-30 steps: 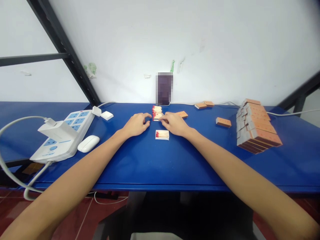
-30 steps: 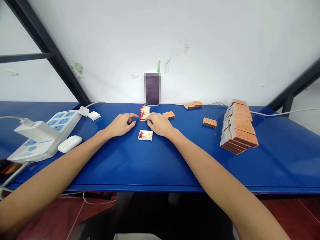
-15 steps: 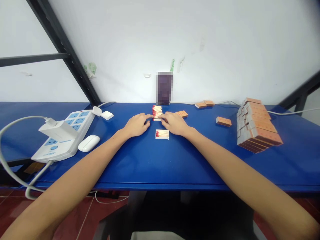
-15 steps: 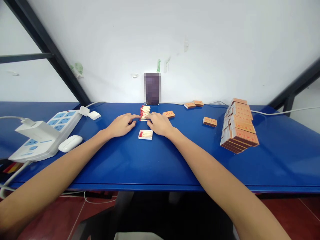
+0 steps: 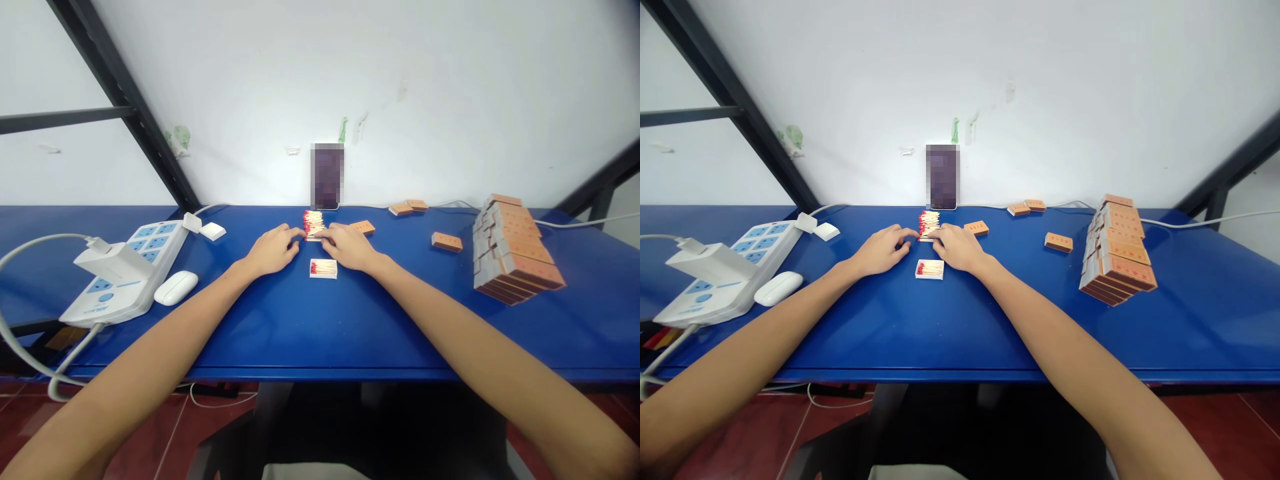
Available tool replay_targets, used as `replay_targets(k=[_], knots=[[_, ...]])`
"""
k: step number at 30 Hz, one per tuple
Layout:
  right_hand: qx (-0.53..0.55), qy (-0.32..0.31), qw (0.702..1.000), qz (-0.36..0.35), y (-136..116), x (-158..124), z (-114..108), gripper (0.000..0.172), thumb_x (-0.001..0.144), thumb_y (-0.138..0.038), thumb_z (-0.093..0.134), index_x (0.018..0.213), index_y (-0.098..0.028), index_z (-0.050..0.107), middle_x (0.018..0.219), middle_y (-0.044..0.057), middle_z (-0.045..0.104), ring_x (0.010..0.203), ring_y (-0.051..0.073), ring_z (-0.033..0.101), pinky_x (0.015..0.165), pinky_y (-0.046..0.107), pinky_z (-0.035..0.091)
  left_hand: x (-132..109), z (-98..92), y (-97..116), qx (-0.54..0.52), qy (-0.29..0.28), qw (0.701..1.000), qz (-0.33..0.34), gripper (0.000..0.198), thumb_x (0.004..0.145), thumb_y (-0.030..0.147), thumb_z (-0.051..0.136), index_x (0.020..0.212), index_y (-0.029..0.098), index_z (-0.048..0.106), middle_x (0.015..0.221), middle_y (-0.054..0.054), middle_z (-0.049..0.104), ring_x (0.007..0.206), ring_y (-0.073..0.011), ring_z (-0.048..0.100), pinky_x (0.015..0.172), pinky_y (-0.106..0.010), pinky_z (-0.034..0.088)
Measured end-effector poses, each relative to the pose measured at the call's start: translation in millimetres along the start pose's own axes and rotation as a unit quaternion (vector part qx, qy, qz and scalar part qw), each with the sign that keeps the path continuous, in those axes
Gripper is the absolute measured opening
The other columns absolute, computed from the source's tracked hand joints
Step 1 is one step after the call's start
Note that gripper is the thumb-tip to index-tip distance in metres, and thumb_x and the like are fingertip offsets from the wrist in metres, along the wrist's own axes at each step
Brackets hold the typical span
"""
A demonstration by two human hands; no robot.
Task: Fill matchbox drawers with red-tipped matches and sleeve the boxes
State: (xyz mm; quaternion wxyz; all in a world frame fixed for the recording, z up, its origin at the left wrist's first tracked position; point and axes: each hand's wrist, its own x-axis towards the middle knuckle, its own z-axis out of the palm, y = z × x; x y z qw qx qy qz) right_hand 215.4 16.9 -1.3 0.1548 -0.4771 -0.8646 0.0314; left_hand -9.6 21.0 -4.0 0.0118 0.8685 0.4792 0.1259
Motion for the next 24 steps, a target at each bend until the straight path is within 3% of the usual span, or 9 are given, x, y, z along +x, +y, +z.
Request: replay_targets(k=[7, 12, 18, 24], knots=[[0.009, 0.006, 1.0, -0.009, 1.9, -0.6, 1.4, 0.036, 0.102, -0.02, 0.045, 0.126, -0.02, 0.072, 0.112, 0.01, 0.07, 0.1, 0.022, 0.063, 0.085, 0.031, 0.041, -0.1, 0.1, -0.7, -0.012, -0.001, 1.0, 0.005, 0.04, 0.098, 0.031, 0.04, 0.13, 0.023, 0.063, 0.094, -0.007, 0.061, 0.085, -0.0234, 0.061, 0.08, -0.037, 0.048], [-0.002, 0.015, 1.0, -0.004, 1.1, -0.4, 2.2, 0.04, 0.102, -0.021, 0.044, 0.134, -0.022, 0.067, 0.114, 0.01, 0.07, 0.101, 0.023, 0.064, 0.086, 0.032, 0.043, 0.5, 1.6, -2.0, -0.023, 0.006, 1.0, 0.0, 0.036, 0.097, 0.031, 0.043, 0.124, 0.024, 0.065, 0.094, -0.006, 0.061, 0.083, -0.0223, 0.06, 0.077, -0.035, 0.047], [-0.02, 0.0, 1.0, 0.012, -0.3, 0.2, 2.5, 0.041, 0.103, -0.024, 0.044, 0.139, -0.021, 0.064, 0.12, 0.012, 0.069, 0.106, 0.025, 0.064, 0.091, 0.034, 0.044, 0.3, 0.6, -0.2, -0.022, 0.012, 1.0, -0.003, 0.039, 0.096, 0.03, 0.043, 0.13, 0.023, 0.061, 0.096, -0.006, 0.062, 0.084, -0.0232, 0.061, 0.078, -0.037, 0.047], [-0.01, 0.004, 1.0, 0.004, 1.0, 0.3, 2.8, 0.039, 0.102, -0.023, 0.043, 0.133, -0.02, 0.067, 0.115, 0.011, 0.069, 0.102, 0.023, 0.063, 0.087, 0.033, 0.043, -0.7, 1.5, 1.0, 0.001, 0.002, 1.0, -0.007, 0.042, 0.098, 0.031, 0.04, 0.134, 0.023, 0.059, 0.099, -0.008, 0.063, 0.089, -0.0257, 0.063, 0.08, -0.039, 0.049]])
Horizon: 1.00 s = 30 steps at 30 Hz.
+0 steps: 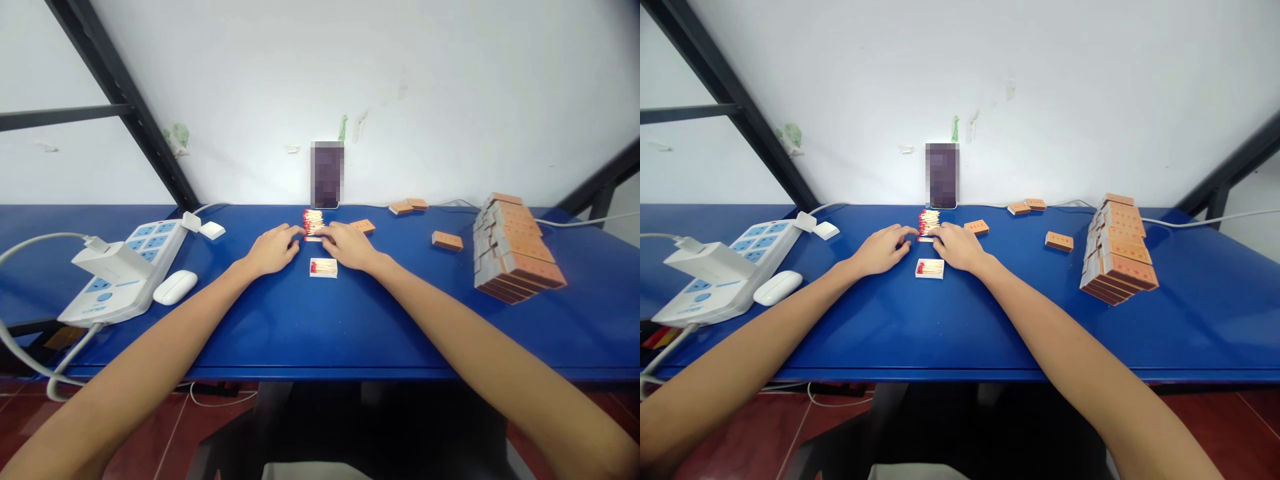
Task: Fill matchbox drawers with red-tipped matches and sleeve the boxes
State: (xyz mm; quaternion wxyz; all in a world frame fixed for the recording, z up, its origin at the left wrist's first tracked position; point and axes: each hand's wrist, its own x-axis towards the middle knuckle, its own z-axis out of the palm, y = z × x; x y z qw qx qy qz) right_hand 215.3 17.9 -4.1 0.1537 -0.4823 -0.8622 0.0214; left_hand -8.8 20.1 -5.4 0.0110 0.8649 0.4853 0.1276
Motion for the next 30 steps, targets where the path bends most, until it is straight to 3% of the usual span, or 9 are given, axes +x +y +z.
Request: replay_targets(k=[20, 30], knots=[[-0.012, -0.003, 1.0, -0.002, 0.1, 0.5, 0.7, 0.039, 0.102, -0.024, 0.043, 0.133, -0.019, 0.067, 0.116, 0.011, 0.068, 0.102, 0.024, 0.063, 0.086, 0.033, 0.042, -0.8, -1.9, 3.9, 0.024, -0.024, 0.999, -0.011, 0.049, 0.102, 0.036, 0.034, 0.144, 0.022, 0.053, 0.112, -0.011, 0.063, 0.106, -0.0283, 0.063, 0.094, -0.042, 0.05], [-0.022, -0.01, 1.0, 0.001, -1.2, 0.2, -0.7, 0.041, 0.103, -0.025, 0.041, 0.134, -0.021, 0.067, 0.116, 0.011, 0.068, 0.1, 0.024, 0.064, 0.085, 0.033, 0.042, 0.8, -1.9, 4.6, 0.029, -0.034, 0.999, -0.016, 0.051, 0.102, 0.036, 0.033, 0.147, 0.022, 0.052, 0.115, -0.012, 0.064, 0.105, -0.0288, 0.064, 0.094, -0.043, 0.05]])
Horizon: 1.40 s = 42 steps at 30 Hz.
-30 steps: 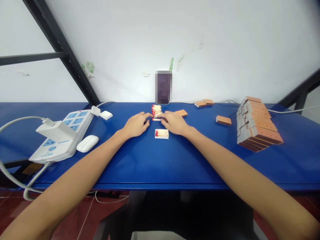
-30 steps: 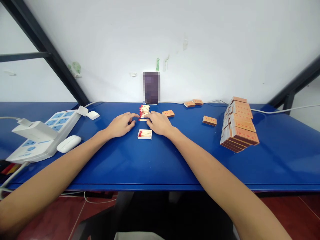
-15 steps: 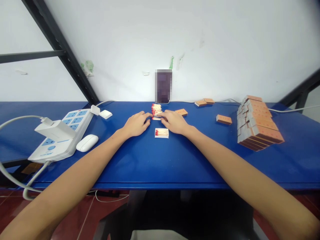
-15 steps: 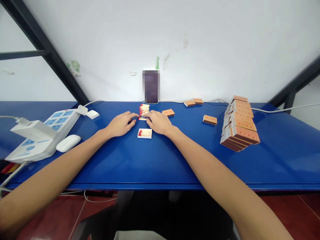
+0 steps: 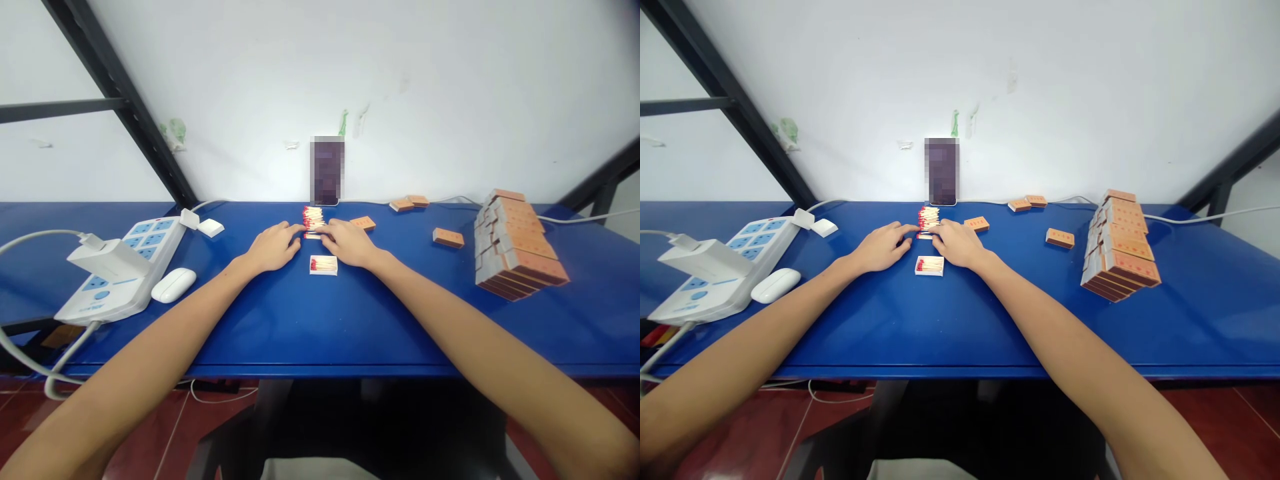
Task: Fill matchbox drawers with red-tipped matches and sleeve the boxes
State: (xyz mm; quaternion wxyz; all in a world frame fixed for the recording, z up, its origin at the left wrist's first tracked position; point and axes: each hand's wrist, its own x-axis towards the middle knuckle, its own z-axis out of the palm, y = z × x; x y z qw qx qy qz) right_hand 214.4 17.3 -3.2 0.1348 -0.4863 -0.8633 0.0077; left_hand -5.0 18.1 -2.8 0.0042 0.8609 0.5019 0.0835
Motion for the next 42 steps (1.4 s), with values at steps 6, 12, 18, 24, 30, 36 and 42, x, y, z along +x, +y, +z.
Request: replay_targets(k=[6, 12, 18, 24, 30, 36, 42], knots=[[-0.003, 0.001, 1.0, -0.001, -0.3, -0.1, -0.4, 0.04, 0.103, -0.023, 0.041, 0.132, -0.021, 0.068, 0.113, 0.011, 0.068, 0.098, 0.024, 0.064, 0.083, 0.033, 0.042, -0.4, 1.0, -1.6, -0.006, 0.01, 1.0, 0.014, 0.051, 0.101, 0.036, 0.033, 0.145, 0.021, 0.053, 0.114, -0.013, 0.063, 0.103, -0.0295, 0.064, 0.093, -0.044, 0.051], [0.0, 0.0, 1.0, -0.005, 1.0, -0.2, 0.7, 0.039, 0.103, -0.024, 0.042, 0.131, -0.021, 0.068, 0.113, 0.011, 0.068, 0.097, 0.024, 0.063, 0.082, 0.033, 0.041, -0.1, 1.7, -2.7, -0.005, 0.015, 1.0, 0.014, 0.048, 0.101, 0.036, 0.034, 0.143, 0.022, 0.054, 0.111, -0.011, 0.063, 0.1, -0.0284, 0.064, 0.091, -0.042, 0.051], [0.006, 0.001, 1.0, -0.005, 2.9, 0.8, 2.7, 0.038, 0.103, -0.026, 0.043, 0.131, -0.02, 0.068, 0.114, 0.011, 0.068, 0.098, 0.023, 0.063, 0.082, 0.032, 0.04, -0.5, -0.1, -1.3, -0.002, 0.011, 1.0, 0.014, 0.046, 0.102, 0.036, 0.034, 0.141, 0.023, 0.054, 0.111, -0.011, 0.063, 0.1, -0.0283, 0.064, 0.091, -0.042, 0.051], [0.024, 0.011, 1.0, -0.011, 3.7, 0.4, 3.1, 0.036, 0.102, -0.025, 0.044, 0.126, -0.019, 0.07, 0.111, 0.01, 0.07, 0.095, 0.022, 0.062, 0.081, 0.032, 0.04, -1.0, -0.1, -1.0, -0.001, 0.015, 1.0, 0.021, 0.044, 0.102, 0.035, 0.033, 0.138, 0.022, 0.055, 0.109, -0.011, 0.062, 0.099, -0.0282, 0.064, 0.092, -0.043, 0.05], [0.053, 0.029, 0.998, -0.014, 2.8, -1.3, 2.4, 0.035, 0.102, -0.024, 0.044, 0.123, -0.018, 0.071, 0.111, 0.01, 0.071, 0.097, 0.022, 0.063, 0.084, 0.032, 0.042, -1.5, 0.3, -2.1, -0.006, 0.017, 0.999, 0.03, 0.041, 0.101, 0.036, 0.034, 0.133, 0.022, 0.057, 0.107, -0.01, 0.062, 0.095, -0.0275, 0.064, 0.089, -0.042, 0.051], [0.064, 0.027, 0.997, -0.017, 2.1, -1.4, 1.5, 0.033, 0.101, -0.022, 0.044, 0.118, -0.018, 0.072, 0.109, 0.009, 0.072, 0.095, 0.021, 0.063, 0.084, 0.031, 0.042, -1.5, 0.2, -2.6, -0.018, 0.024, 0.999, 0.037, 0.038, 0.101, 0.036, 0.035, 0.129, 0.023, 0.057, 0.103, -0.009, 0.063, 0.094, -0.0267, 0.063, 0.087, -0.041, 0.05], [0.081, 0.049, 0.995, -0.007, 4.7, -0.5, 3.3, 0.031, 0.095, -0.015, 0.048, 0.116, -0.015, 0.07, 0.103, 0.009, 0.071, 0.091, 0.021, 0.062, 0.083, 0.031, 0.042, -0.8, 1.6, -4.1, -0.031, 0.031, 0.998, 0.042, 0.033, 0.099, 0.035, 0.036, 0.122, 0.021, 0.056, 0.104, -0.009, 0.063, 0.092, -0.0258, 0.062, 0.085, -0.041, 0.049]])
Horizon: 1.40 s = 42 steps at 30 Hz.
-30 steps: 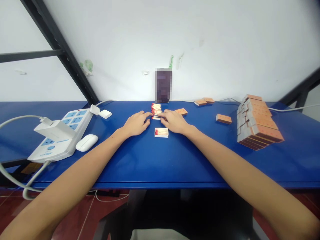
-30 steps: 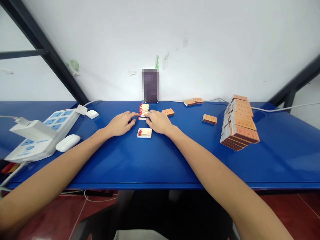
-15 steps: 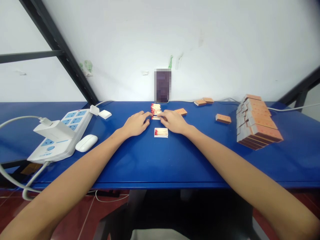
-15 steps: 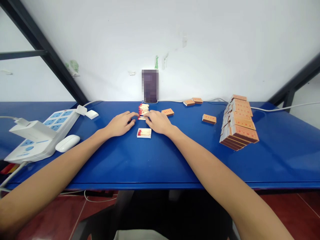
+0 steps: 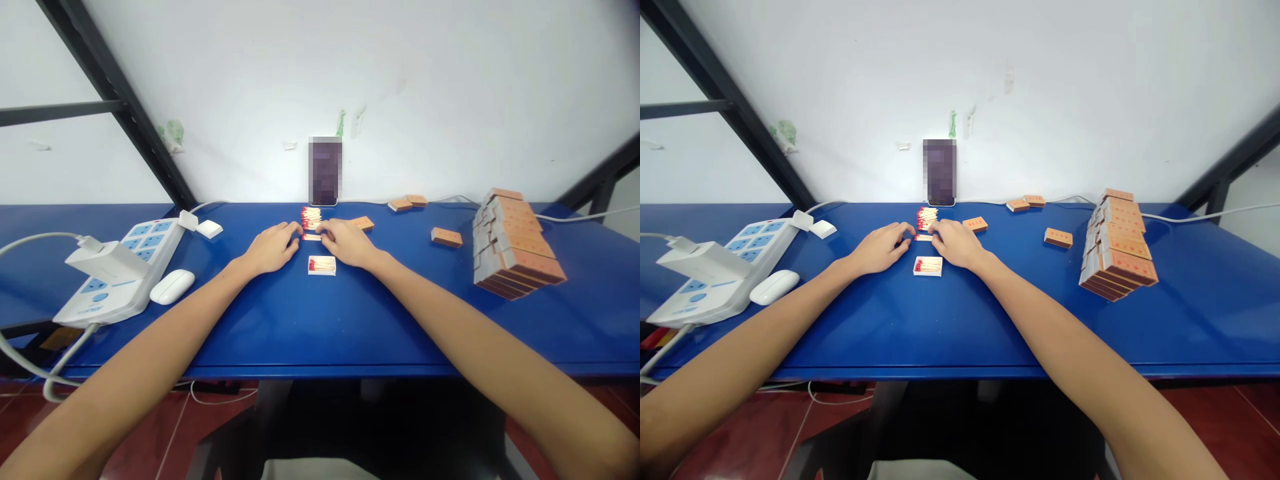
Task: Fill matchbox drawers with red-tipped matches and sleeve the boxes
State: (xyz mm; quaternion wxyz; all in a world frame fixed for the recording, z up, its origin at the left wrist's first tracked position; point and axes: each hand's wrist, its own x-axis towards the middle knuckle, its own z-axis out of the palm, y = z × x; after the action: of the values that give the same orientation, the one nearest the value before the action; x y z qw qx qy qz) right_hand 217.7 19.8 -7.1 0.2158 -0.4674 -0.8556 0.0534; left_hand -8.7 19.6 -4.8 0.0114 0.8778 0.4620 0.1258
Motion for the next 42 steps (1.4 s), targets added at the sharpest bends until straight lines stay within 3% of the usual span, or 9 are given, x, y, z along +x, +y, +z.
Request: replay_targets(k=[4, 12, 20, 28, 37, 42], knots=[[0.001, 0.015, 1.0, 0.023, 1.9, 1.7, 0.1, 0.032, 0.088, -0.01, 0.052, 0.115, -0.013, 0.069, 0.096, 0.008, 0.071, 0.083, 0.019, 0.06, 0.08, 0.03, 0.042, 0.1, -0.4, 0.6, 0.001, 0.005, 1.0, -0.004, 0.028, 0.098, 0.033, 0.038, 0.114, 0.021, 0.057, 0.102, -0.009, 0.064, 0.087, -0.0251, 0.062, 0.082, -0.04, 0.05], [-0.023, 0.006, 0.998, 0.062, -3.4, 4.8, -1.2, 0.023, 0.094, -0.018, 0.054, 0.108, -0.016, 0.072, 0.094, 0.008, 0.072, 0.083, 0.02, 0.062, 0.079, 0.031, 0.042, -0.1, -1.7, 0.9, 0.01, 0.004, 1.0, 0.005, 0.031, 0.099, 0.033, 0.038, 0.118, 0.022, 0.059, 0.1, -0.008, 0.066, 0.088, -0.0249, 0.064, 0.081, -0.039, 0.05], [-0.015, -0.005, 0.999, 0.048, -1.1, 3.3, -0.1, 0.028, 0.1, -0.021, 0.05, 0.115, -0.019, 0.073, 0.109, 0.009, 0.075, 0.097, 0.023, 0.066, 0.085, 0.032, 0.044, -0.8, -2.8, 2.0, 0.004, 0.005, 1.0, -0.007, 0.03, 0.098, 0.033, 0.04, 0.119, 0.022, 0.058, 0.099, -0.007, 0.067, 0.085, -0.0249, 0.064, 0.076, -0.037, 0.049], [-0.008, -0.014, 1.0, 0.023, 2.2, 3.5, 1.6, 0.031, 0.102, -0.022, 0.046, 0.118, -0.02, 0.073, 0.117, 0.008, 0.075, 0.106, 0.024, 0.067, 0.092, 0.034, 0.046, 0.4, -3.2, 2.8, 0.021, -0.006, 1.0, 0.002, 0.038, 0.1, 0.035, 0.036, 0.127, 0.022, 0.06, 0.1, -0.008, 0.067, 0.09, -0.0261, 0.065, 0.083, -0.039, 0.05], [-0.026, -0.014, 0.997, 0.067, -1.7, 4.3, 0.9, 0.044, 0.1, -0.015, 0.042, 0.139, -0.017, 0.063, 0.131, 0.013, 0.07, 0.118, 0.027, 0.065, 0.102, 0.037, 0.045, -0.4, -4.3, 2.5, 0.007, -0.004, 1.0, 0.006, 0.037, 0.099, 0.034, 0.037, 0.125, 0.021, 0.06, 0.099, -0.008, 0.068, 0.09, -0.0259, 0.065, 0.082, -0.038, 0.05], [-0.045, -0.028, 0.996, 0.072, -4.2, 5.2, -0.8, 0.045, 0.097, -0.013, 0.043, 0.136, -0.017, 0.066, 0.127, 0.013, 0.072, 0.115, 0.028, 0.066, 0.099, 0.037, 0.046, -0.7, -5.0, 3.6, 0.011, -0.006, 1.0, 0.005, 0.037, 0.1, 0.034, 0.037, 0.126, 0.021, 0.059, 0.103, -0.008, 0.069, 0.093, -0.0262, 0.066, 0.083, -0.038, 0.051]])
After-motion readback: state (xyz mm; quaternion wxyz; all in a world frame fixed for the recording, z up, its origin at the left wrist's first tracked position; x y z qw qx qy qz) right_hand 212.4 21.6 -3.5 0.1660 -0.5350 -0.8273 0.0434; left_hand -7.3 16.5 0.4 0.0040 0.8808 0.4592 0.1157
